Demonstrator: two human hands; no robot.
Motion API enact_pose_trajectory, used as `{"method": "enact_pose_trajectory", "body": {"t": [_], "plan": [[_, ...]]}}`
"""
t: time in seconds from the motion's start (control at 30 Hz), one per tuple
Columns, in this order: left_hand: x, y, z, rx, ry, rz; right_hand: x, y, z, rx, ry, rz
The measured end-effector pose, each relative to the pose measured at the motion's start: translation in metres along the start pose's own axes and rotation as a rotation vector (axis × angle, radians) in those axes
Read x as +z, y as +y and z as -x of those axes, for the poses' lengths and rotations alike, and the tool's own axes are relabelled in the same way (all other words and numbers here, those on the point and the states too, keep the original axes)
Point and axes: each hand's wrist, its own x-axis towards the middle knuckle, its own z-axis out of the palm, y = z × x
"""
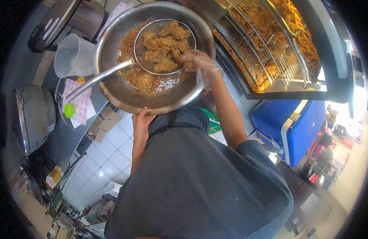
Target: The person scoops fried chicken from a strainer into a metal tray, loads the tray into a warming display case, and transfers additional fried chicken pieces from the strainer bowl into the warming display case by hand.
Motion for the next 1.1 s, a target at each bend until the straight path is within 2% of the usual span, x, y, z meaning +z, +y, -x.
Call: {"method": "enact_pose_trajectory", "body": {"t": [0.07,0.13,0.2,0.3,0.4,0.5,0.6,0.63,0.73,0.8,0.87,0.97,1.1], "plan": [[0.000,0.000,-0.001,-0.001,0.002,0.009,-0.011,0.025,-0.044,-0.018,-0.119,0.174],[0.001,0.001,-0.001,-0.012,0.014,-0.007,-0.006,0.024,-0.050,0.012,-0.166,0.218],[0.001,0.001,0.000,-0.004,0.005,-0.008,-0.001,0.014,-0.053,0.078,-0.139,0.144],[0.000,0.000,0.000,0.021,-0.010,0.005,-0.002,0.005,-0.066,0.147,-0.305,0.112],[0.000,-0.001,0.000,0.019,0.010,0.002,-0.003,0.030,-0.091,0.042,-0.099,0.274],[-0.003,-0.004,0.000,0.027,0.011,0.012,0.009,0.012,-0.052,0.082,-0.046,-0.058],[-0.012,-0.014,-0.012,-0.018,-0.038,0.035,0.007,0.045,-0.091,-0.187,0.419,0.266],[-0.008,-0.008,-0.007,-0.021,-0.045,0.021,0.017,0.029,-0.076,-0.186,0.584,0.368],[-0.006,-0.009,-0.009,-0.051,0.022,-0.001,0.023,0.038,-0.083,-0.292,0.602,0.159],[-0.004,-0.006,-0.006,-0.049,0.042,-0.013,0.024,0.039,-0.087,-0.331,0.585,0.148],[-0.002,-0.003,-0.006,-0.049,0.047,-0.017,0.020,0.039,-0.081,-0.326,0.586,0.232],[-0.005,-0.007,-0.006,-0.039,0.029,-0.004,0.021,0.034,-0.061,-0.301,0.620,0.565],[-0.005,-0.007,-0.006,-0.048,0.043,0.008,0.025,0.039,-0.060,-0.261,0.610,0.623]]}}
